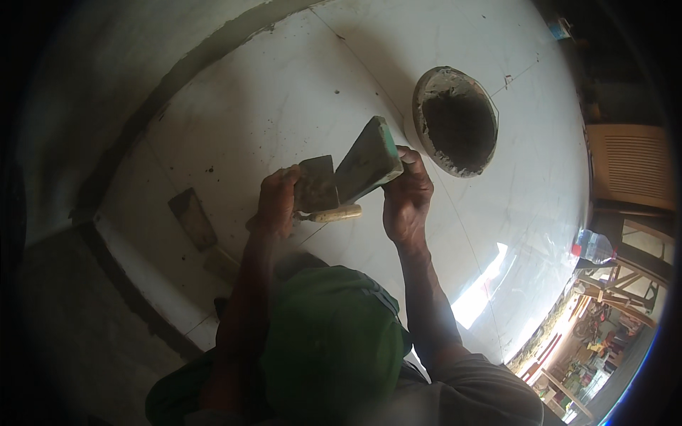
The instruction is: The person applies plaster to the junction between a wall and a tiled floor using a metal trowel and a rectangular spreader, smoothing the material along the corner and scraping excess plaster between the tools.
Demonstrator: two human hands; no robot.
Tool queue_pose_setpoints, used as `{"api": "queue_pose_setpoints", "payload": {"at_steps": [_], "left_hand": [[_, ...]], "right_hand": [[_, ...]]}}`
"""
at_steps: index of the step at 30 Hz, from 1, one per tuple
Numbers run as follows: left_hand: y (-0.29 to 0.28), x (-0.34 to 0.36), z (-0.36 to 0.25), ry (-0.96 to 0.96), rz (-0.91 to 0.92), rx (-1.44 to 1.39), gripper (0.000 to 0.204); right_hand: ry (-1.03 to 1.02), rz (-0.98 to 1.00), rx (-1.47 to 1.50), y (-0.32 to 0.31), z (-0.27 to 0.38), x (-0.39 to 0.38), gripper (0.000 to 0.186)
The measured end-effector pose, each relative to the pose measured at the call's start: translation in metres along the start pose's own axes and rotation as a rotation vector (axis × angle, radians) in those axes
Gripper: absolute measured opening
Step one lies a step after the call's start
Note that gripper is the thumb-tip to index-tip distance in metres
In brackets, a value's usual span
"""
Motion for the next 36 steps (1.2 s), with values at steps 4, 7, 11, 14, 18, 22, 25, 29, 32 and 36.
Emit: {"api": "queue_pose_setpoints", "payload": {"at_steps": [4, 7, 11, 14, 18, 22, 25, 29, 32, 36], "left_hand": [[0.006, -0.004, -0.008, 0.044, -0.012, 0.079, 0.028], [0.014, -0.010, -0.021, 0.052, -0.036, 0.259, 0.030], [0.015, -0.014, -0.033, 0.113, -0.068, 0.276, 0.030], [0.006, -0.017, -0.053, 0.164, -0.052, 0.206, 0.030], [0.005, -0.019, -0.087, 0.250, 0.000, 0.002, 0.029], [-0.016, -0.022, -0.105, 0.235, 0.071, 0.126, 0.027], [-0.012, -0.021, -0.091, 0.152, 0.210, 0.069, 0.027], [-0.019, -0.020, -0.077, 0.190, 0.271, 0.042, 0.026], [-0.011, -0.027, -0.094, 0.360, 0.259, 0.204, 0.024], [-0.008, -0.028, -0.095, 0.310, 0.361, 0.293, 0.026]], "right_hand": [[-0.100, 0.092, -0.219, 0.023, -0.011, -0.008, 0.030], [-0.120, 0.060, -0.449, 0.029, -0.009, -0.011, 0.030], [-0.085, 0.086, -0.533, 0.028, -0.012, -0.016, 0.046], [-0.011, 0.081, -0.401, 0.022, -0.022, -0.028, 0.040], [0.084, 0.088, -0.236, 0.002, -0.024, -0.040, 0.032], [0.323, -0.163, -0.061, -0.012, -0.009, -0.027, 0.049], [0.440, -0.115, 0.228, -0.018, 0.006, -0.010, 0.045], [0.473, -0.059, -0.029, -0.015, 0.010, -0.016, 0.043], [0.442, -0.015, -0.196, -0.048, 0.007, -0.024, 0.038], [0.558, 0.100, -0.360, -0.054, -0.008, -0.030, 0.026]]}}
Point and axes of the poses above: each hand's wrist, its own x-axis towards the middle knuckle, its own y-axis out of the palm, z = x × y, the point moved 6 cm from there along x, towards the middle knuckle, and after that the axes turned 10 degrees about x, right-handed, at the moved point
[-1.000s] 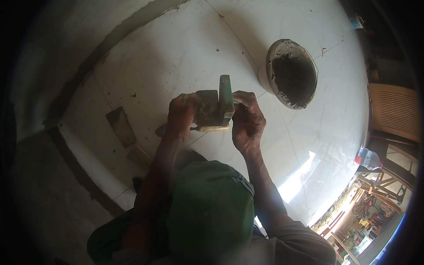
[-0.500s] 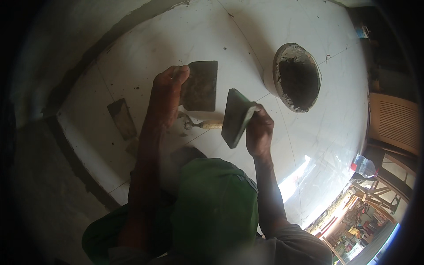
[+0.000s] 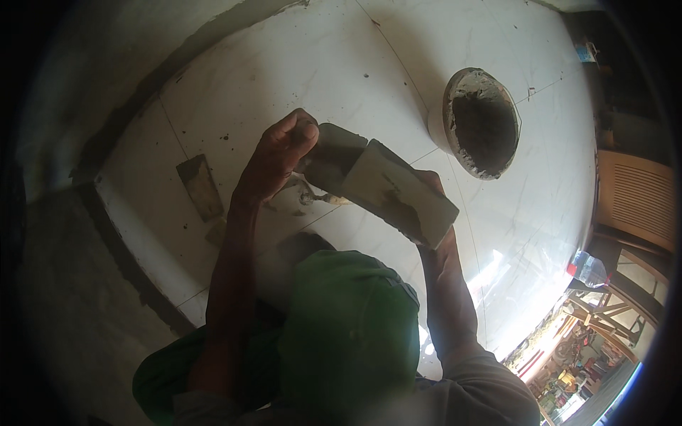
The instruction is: The person applies plaster to the junction between a wall and a tiled floor using a metal trowel and a rectangular spreader, smoothing the material along the corner and scraping excess plaster between the tools.
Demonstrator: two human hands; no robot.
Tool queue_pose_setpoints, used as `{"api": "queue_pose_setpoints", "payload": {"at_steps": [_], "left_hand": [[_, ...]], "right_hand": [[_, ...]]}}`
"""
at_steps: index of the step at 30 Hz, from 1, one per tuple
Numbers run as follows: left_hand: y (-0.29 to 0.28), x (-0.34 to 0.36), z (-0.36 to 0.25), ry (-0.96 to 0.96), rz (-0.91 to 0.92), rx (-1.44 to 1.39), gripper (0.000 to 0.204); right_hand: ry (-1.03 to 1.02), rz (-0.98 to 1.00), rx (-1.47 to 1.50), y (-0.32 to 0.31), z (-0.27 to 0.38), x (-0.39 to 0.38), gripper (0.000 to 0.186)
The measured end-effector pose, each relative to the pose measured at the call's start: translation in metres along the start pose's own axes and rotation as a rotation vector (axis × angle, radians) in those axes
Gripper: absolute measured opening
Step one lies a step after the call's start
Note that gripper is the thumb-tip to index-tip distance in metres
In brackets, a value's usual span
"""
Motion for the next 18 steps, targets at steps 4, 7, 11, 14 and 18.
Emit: {"api": "queue_pose_setpoints", "payload": {"at_steps": [4, 7, 11, 14, 18], "left_hand": [[-0.001, -0.004, -0.011, 0.095, 0.009, 0.064, 0.024], [-0.001, -0.005, -0.011, 0.111, 0.018, 0.074, 0.022], [0.001, -0.008, -0.018, 0.131, 0.010, 0.009, 0.020], [0.003, -0.001, -0.010, 0.093, -0.072, 0.077, 0.020], [-0.002, 0.009, 0.026, -0.025, -0.237, -0.224, 0.025]], "right_hand": [[0.288, -0.030, 1.072, 0.023, -0.016, 0.012, 0.022], [0.270, -0.181, 1.229, 0.025, -0.020, 0.013, 0.024], [0.068, -0.274, 1.048, -0.008, -0.007, 0.021, 0.027], [-0.123, 0.036, 0.544, -0.022, 0.013, 0.026, 0.034], [-0.178, -0.026, 0.698, 0.016, 0.046, 0.029, 0.039]]}}
Point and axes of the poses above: each hand's wrist, its own x-axis towards the middle knuckle, its own y-axis out of the palm, z = x × y, the point moved 6 cm from there along x, towards the middle knuckle, and after that the axes turned 10 degrees about x, right-handed, at the moved point
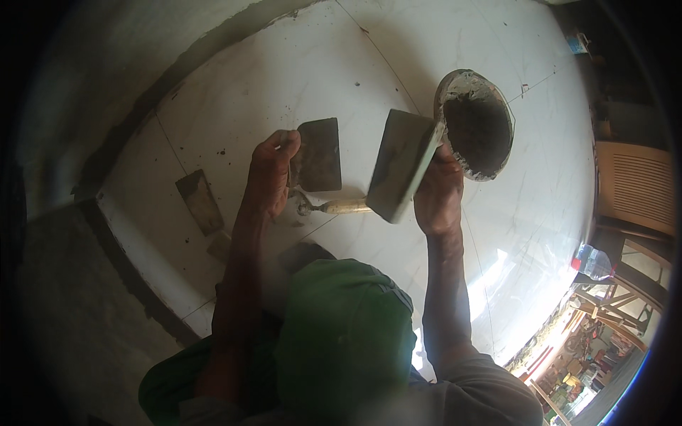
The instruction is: The person applies plaster to the junction between a wall and a tiled floor using a metal trowel and a rectangular spreader, smoothing the material along the corner and scraping excess plaster between the tools.
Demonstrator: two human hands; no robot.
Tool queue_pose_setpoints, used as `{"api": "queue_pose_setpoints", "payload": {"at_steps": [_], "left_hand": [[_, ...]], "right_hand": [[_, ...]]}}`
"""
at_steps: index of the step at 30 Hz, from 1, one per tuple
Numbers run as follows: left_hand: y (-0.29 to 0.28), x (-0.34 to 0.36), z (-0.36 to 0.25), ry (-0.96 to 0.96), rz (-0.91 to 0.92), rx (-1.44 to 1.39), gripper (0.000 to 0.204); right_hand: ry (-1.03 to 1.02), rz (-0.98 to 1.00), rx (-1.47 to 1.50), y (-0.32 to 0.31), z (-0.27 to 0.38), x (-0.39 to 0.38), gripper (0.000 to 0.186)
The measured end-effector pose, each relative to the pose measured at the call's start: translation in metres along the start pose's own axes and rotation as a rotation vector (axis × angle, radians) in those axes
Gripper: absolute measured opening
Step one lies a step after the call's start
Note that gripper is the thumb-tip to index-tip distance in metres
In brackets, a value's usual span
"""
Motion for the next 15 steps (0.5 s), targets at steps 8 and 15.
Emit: {"api": "queue_pose_setpoints", "payload": {"at_steps": [8, 15], "left_hand": [[0.003, -0.003, 0.035, -0.237, -0.039, 0.136, 0.027], [-0.003, -0.005, 0.013, -0.223, -0.113, -0.062, 0.026]], "right_hand": [[-0.492, 0.098, -1.281, 0.096, -0.037, -0.016, 0.038], [-0.378, 0.145, -1.344, 0.039, -0.055, -0.033, 0.038]]}}
Point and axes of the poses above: each hand's wrist, its own x-axis towards the middle knuckle, its own y-axis out of the palm, z = x × y, the point moved 6 cm from there along x, towards the middle knuckle, and after that the axes turned 10 degrees about x, right-handed, at the moved point
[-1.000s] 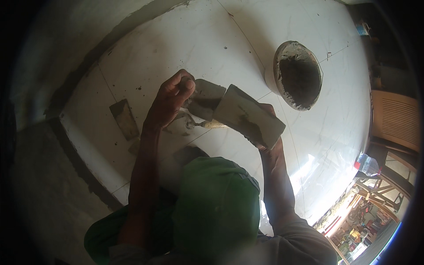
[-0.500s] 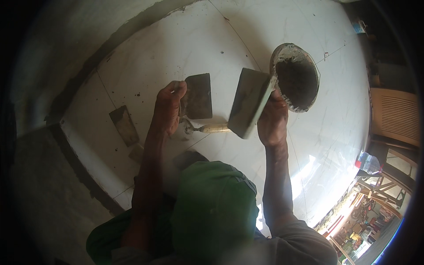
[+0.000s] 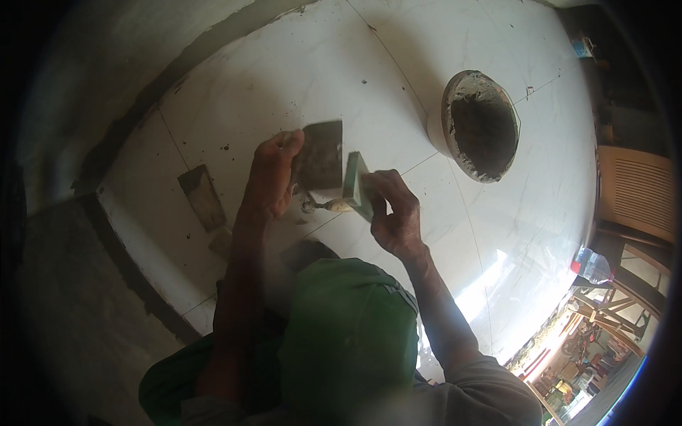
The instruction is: The person applies plaster to the junction between a wall and a tiled floor using a metal trowel and a rectangular spreader, smoothing the material along the corner and scraping excess plaster between the tools.
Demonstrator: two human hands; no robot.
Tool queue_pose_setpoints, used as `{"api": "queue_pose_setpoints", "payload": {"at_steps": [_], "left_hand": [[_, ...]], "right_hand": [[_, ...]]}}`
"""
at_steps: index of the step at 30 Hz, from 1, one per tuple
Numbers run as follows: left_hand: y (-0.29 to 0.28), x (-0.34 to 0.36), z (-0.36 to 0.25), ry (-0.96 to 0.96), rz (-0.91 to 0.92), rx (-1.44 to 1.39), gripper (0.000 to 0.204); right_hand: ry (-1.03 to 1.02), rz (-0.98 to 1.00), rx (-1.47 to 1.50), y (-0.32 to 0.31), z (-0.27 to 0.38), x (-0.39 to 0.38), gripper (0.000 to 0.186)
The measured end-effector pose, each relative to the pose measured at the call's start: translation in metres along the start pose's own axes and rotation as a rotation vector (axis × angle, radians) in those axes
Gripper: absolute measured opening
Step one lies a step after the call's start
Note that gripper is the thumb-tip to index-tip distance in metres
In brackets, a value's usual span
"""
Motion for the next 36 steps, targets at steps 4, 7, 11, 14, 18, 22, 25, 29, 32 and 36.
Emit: {"api": "queue_pose_setpoints", "payload": {"at_steps": [4, 7, 11, 14, 18, 22, 25, 29, 32, 36], "left_hand": [[-0.014, -0.004, -0.046, 0.259, -0.176, 0.109, 0.026], [-0.007, -0.008, -0.055, 0.366, -0.194, 0.126, 0.027], [0.028, -0.017, -0.044, 0.504, -0.138, 0.052, 0.033], [0.047, -0.028, -0.028, 0.474, 0.083, 0.058, 0.037], [0.054, -0.029, -0.021, 0.503, 0.280, 0.159, 0.039], [0.049, -0.026, -0.006, 0.353, 0.333, 0.346, 0.032], [0.040, -0.012, -0.004, 0.411, 0.210, 0.315, 0.030], [0.026, 0.002, -0.008, 0.365, 0.085, 0.288, 0.028], [0.005, 0.009, -0.011, 0.299, 0.008, 0.323, 0.028], [-0.037, 0.003, -0.045, 0.380, -0.181, 0.324, 0.031]], "right_hand": [[0.263, -0.128, 0.266, -0.029, -0.013, -0.010, 0.030], [0.322, -0.275, 0.743, -0.023, -0.004, -0.004, 0.028], [0.289, -0.323, 0.793, -0.005, 0.012, 0.020, 0.027], [0.267, -0.364, 0.721, -0.008, 0.005, 0.029, 0.022], [0.289, -0.414, 0.786, -0.039, -0.012, 0.044, 0.030], [0.241, -0.548, 1.027, -0.093, -0.011, 0.034, 0.034], [0.198, -0.591, 0.284, -0.123, 0.002, 0.020, 0.030], [-0.005, -0.521, -0.774, -0.120, -0.007, 0.024, 0.018], [0.059, -0.346, -0.610, -0.064, -0.038, 0.002, 0.016], [0.153, -0.109, -0.355, 0.011, -0.028, -0.020, 0.021]]}}
Point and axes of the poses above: each hand's wrist, its own x-axis towards the middle knuckle, its own y-axis out of the palm, z = x × y, the point moved 6 cm from there along x, towards the middle knuckle, and after that the axes turned 10 degrees about x, right-handed, at the moved point
